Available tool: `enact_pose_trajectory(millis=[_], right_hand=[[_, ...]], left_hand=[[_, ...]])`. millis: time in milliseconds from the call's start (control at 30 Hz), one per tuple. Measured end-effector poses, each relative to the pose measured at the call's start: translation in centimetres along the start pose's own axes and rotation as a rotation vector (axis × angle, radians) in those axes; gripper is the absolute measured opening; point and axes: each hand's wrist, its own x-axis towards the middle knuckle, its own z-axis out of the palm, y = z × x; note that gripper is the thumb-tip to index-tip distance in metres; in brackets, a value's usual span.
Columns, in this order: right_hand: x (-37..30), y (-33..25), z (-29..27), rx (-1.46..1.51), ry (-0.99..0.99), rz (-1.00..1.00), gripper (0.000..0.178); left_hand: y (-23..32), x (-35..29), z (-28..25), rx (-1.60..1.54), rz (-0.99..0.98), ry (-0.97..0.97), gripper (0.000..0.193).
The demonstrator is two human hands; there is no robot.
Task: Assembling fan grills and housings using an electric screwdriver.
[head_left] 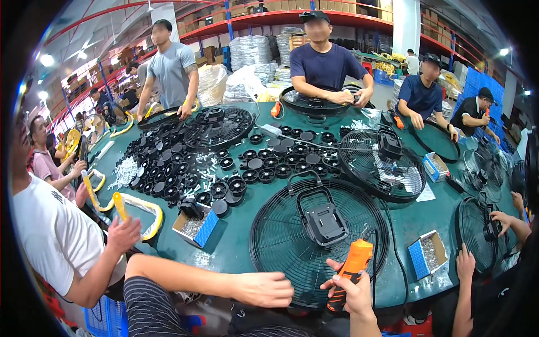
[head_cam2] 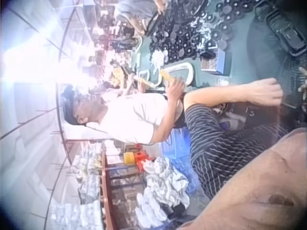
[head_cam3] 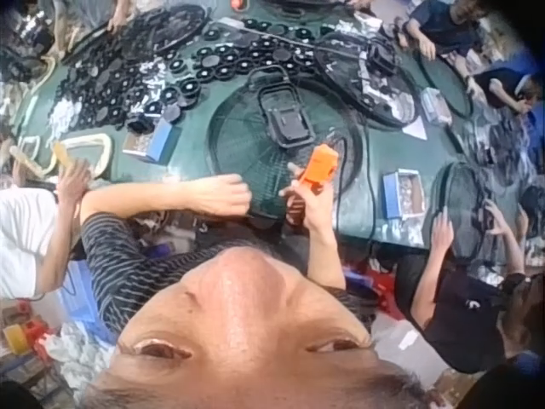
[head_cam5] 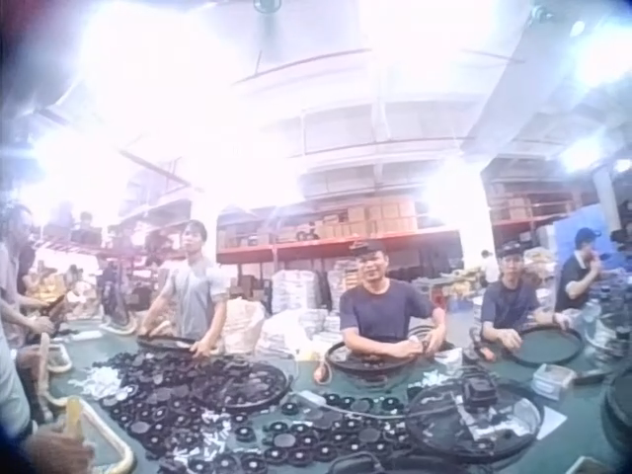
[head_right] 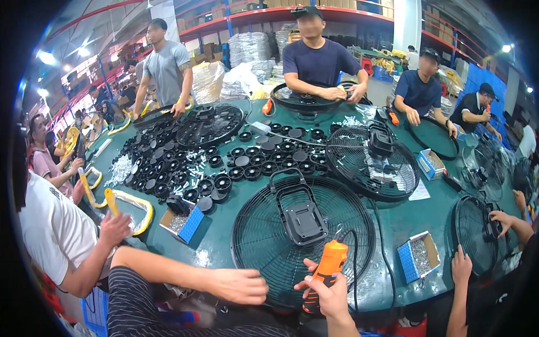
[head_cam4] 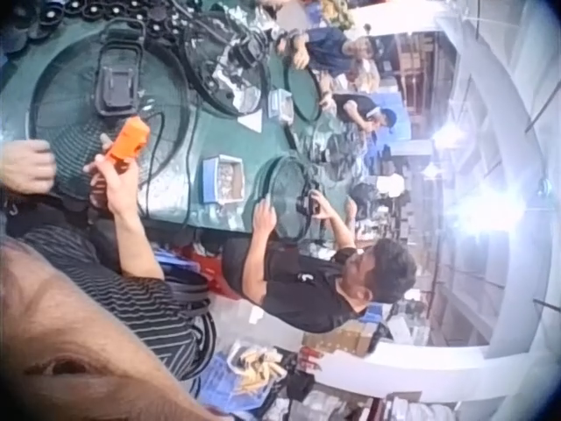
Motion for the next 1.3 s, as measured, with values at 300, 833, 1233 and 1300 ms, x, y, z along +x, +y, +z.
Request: enact_pose_trajectory(millis=[300,833,1233,1300], right_hand=[[0.0,0.5,0.1,-0.076,0.081,-0.081,0.030],[0.2,1.9,9.5,-0.172,-0.173,-0.614,0.045],[1.0,3.0,10.6,-0.306,-0.199,-0.536,0.045],[1.1,3.1,10.5,-0.312,-0.201,-0.518,0.045]], left_hand=[[0.5,-3.3,2.7,-0.248,-0.704,0.268,0.072],[0.1,-3.9,6.8,-0.458,-0.699,0.592,0.071],[0.1,-3.8,8.7,-0.359,-0.686,0.665,0.070],[0.1,-3.7,8.7,-0.372,-0.686,0.660,0.069]])
